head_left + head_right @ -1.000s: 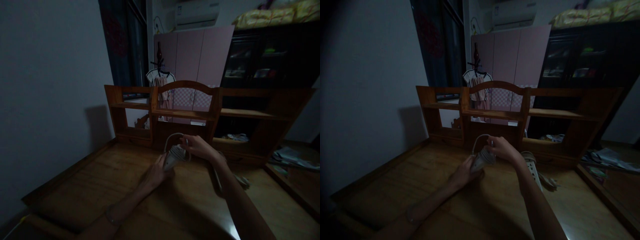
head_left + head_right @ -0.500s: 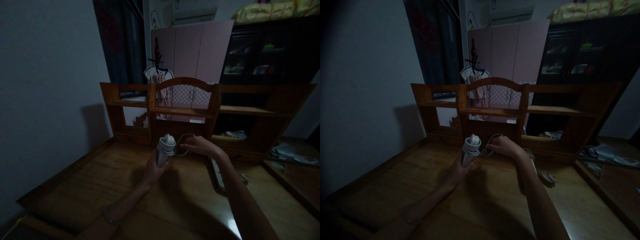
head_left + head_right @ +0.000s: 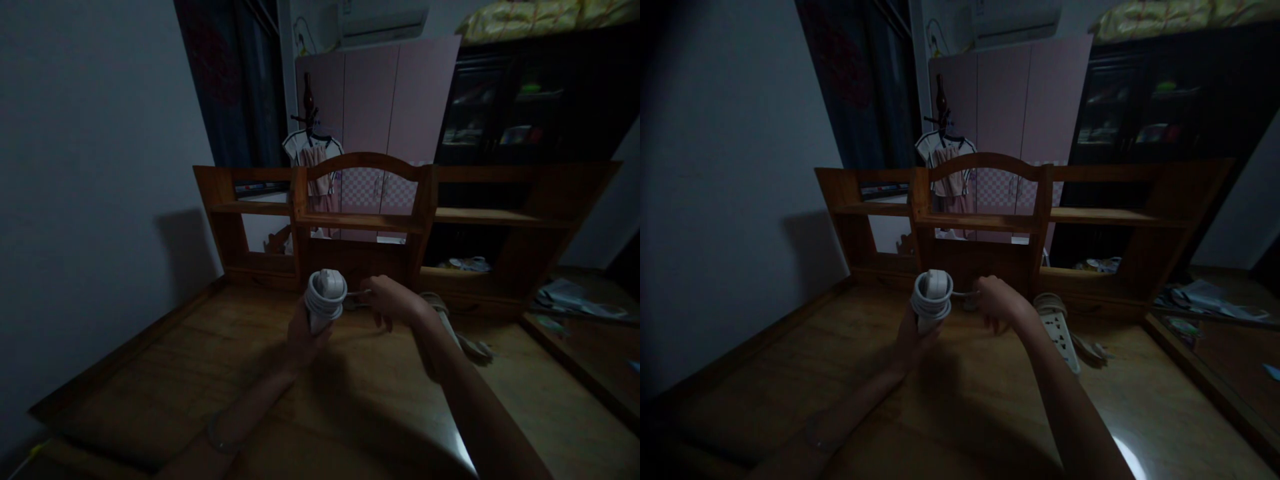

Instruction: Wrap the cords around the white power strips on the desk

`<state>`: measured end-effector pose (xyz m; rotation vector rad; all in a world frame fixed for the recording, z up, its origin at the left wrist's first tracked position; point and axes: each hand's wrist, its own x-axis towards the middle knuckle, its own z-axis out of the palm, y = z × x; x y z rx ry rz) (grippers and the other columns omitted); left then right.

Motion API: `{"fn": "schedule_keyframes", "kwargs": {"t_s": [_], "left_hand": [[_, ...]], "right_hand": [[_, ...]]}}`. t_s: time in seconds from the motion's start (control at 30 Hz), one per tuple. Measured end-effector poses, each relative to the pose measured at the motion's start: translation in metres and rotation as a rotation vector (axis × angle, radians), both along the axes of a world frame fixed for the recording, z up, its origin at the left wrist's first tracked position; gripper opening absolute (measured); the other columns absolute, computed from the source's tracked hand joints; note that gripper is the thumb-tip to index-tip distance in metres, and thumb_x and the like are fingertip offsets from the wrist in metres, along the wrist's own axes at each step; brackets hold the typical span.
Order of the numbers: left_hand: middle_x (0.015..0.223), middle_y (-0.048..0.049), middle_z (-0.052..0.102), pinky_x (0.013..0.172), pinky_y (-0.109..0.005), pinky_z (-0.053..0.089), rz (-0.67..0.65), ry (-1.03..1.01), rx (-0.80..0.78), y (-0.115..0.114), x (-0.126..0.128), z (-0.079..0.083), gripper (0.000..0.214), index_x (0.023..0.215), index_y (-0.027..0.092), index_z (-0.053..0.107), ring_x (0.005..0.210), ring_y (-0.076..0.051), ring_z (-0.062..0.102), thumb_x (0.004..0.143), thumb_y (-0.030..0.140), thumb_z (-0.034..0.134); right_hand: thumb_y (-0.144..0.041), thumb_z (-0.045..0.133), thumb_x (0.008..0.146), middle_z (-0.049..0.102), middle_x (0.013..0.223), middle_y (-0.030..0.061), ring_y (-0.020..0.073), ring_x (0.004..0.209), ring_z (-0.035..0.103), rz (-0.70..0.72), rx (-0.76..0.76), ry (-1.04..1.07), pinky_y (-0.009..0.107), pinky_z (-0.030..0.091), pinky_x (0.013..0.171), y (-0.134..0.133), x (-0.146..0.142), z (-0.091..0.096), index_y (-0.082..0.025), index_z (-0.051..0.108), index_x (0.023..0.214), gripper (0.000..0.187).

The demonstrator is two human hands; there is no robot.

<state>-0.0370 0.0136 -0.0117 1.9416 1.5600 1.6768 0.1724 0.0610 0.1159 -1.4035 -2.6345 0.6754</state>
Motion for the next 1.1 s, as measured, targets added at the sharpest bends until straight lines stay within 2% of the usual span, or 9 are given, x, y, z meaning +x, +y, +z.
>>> {"fn": "schedule_keyframes", "kwargs": {"t_s": [0.13,0.2,0.37,0.53,0.67,0.8,0.93,1.03,1.1], "left_hand": [[0.116,-0.0122,0.059,0.084,-0.039,0.05,-0.008,0.093,0.059,0.004,-0.001,-0.007,0.071,0.134,0.02,0.034,0.102,-0.027,0.061,0.074,0.04,0.066],[0.119,-0.0129,0.058,0.085,-0.039,0.05,-0.026,0.161,0.119,0.006,-0.003,-0.009,0.074,0.136,0.02,0.033,0.104,-0.027,0.059,0.073,0.042,0.066],[0.126,-0.0143,0.051,0.089,-0.039,0.048,-0.113,0.425,0.258,0.002,-0.012,-0.002,0.084,0.145,0.022,0.022,0.112,-0.028,0.054,0.076,0.045,0.065],[0.12,-0.0112,0.055,0.091,-0.038,0.044,-0.142,0.823,0.363,-0.006,-0.01,0.007,0.058,0.145,0.03,0.028,0.107,-0.023,0.055,0.09,0.028,0.048],[0.118,-0.0134,0.055,0.088,-0.039,0.045,-0.124,0.898,0.348,-0.003,-0.003,0.003,0.064,0.147,0.026,0.023,0.104,-0.025,0.055,0.089,0.035,0.049],[0.118,-0.0128,0.055,0.084,-0.039,0.048,-0.065,0.778,0.185,-0.002,0.0,0.003,0.079,0.149,0.026,0.015,0.1,-0.026,0.057,0.084,0.043,0.057],[0.133,-0.0134,0.048,0.088,-0.038,0.048,0.023,0.466,0.013,-0.006,0.005,0.01,0.087,0.149,0.026,0.01,0.11,-0.027,0.055,0.081,0.036,0.062],[0.14,-0.0129,0.044,0.093,-0.039,0.045,0.06,0.142,-0.014,-0.004,0.009,0.012,0.081,0.147,0.026,0.018,0.118,-0.027,0.052,0.081,0.036,0.062],[0.13,-0.0107,0.054,0.089,-0.036,0.047,0.049,-0.116,-0.043,0.001,0.009,0.009,0.07,0.142,0.026,0.031,0.109,-0.025,0.058,0.081,0.038,0.063]], "right_hand": [[-0.019,0.041,0.088,0.071,0.079,0.0136,0.0224,0.074,0.069,-0.081,0.446,-0.074,0.026,0.044,0.064,0.003,-0.002,0.001,-0.015,0.065,0.086,0.025],[-0.019,0.041,0.088,0.07,0.085,0.014,0.024,0.082,0.067,-0.112,0.579,-0.097,0.027,0.042,0.067,0.004,-0.003,0.001,-0.016,0.065,0.088,0.024],[-0.02,0.038,0.09,0.069,0.088,0.0125,0.0231,0.083,0.065,-0.159,0.647,-0.118,0.028,0.039,0.066,0.007,0.0,0.002,-0.017,0.064,0.096,0.028],[-0.019,0.04,0.089,0.069,0.093,0.012,0.0236,0.086,0.065,-0.201,0.668,-0.136,0.029,0.038,0.067,0.008,0.01,0.007,-0.019,0.063,0.104,0.028],[-0.02,0.036,0.093,0.069,0.092,0.0117,0.0248,0.084,0.066,-0.282,0.759,-0.18,0.03,0.037,0.066,0.004,0.01,0.012,-0.018,0.059,0.108,0.028],[-0.03,0.033,0.096,0.069,0.085,0.0107,0.0253,0.077,0.067,-0.316,0.823,-0.211,0.03,0.035,0.061,-0.002,0.007,0.017,-0.017,0.059,0.097,0.029],[-0.04,0.028,0.099,0.07,0.082,0.0102,0.0244,0.075,0.067,-0.316,0.871,-0.171,0.029,0.033,0.06,-0.008,0.005,0.022,-0.018,0.061,0.09,0.041],[-0.043,0.025,0.099,0.07,0.078,0.0099,0.0239,0.072,0.066,-0.342,0.906,-0.106,0.029,0.032,0.06,-0.011,0.003,0.026,-0.018,0.063,0.088,0.047],[-0.043,0.024,0.1,0.071,0.079,0.01,0.0233,0.073,0.066,-0.353,0.908,-0.051,0.029,0.032,0.06,-0.012,0.002,0.028,-0.018,0.064,0.087,0.049]]}}
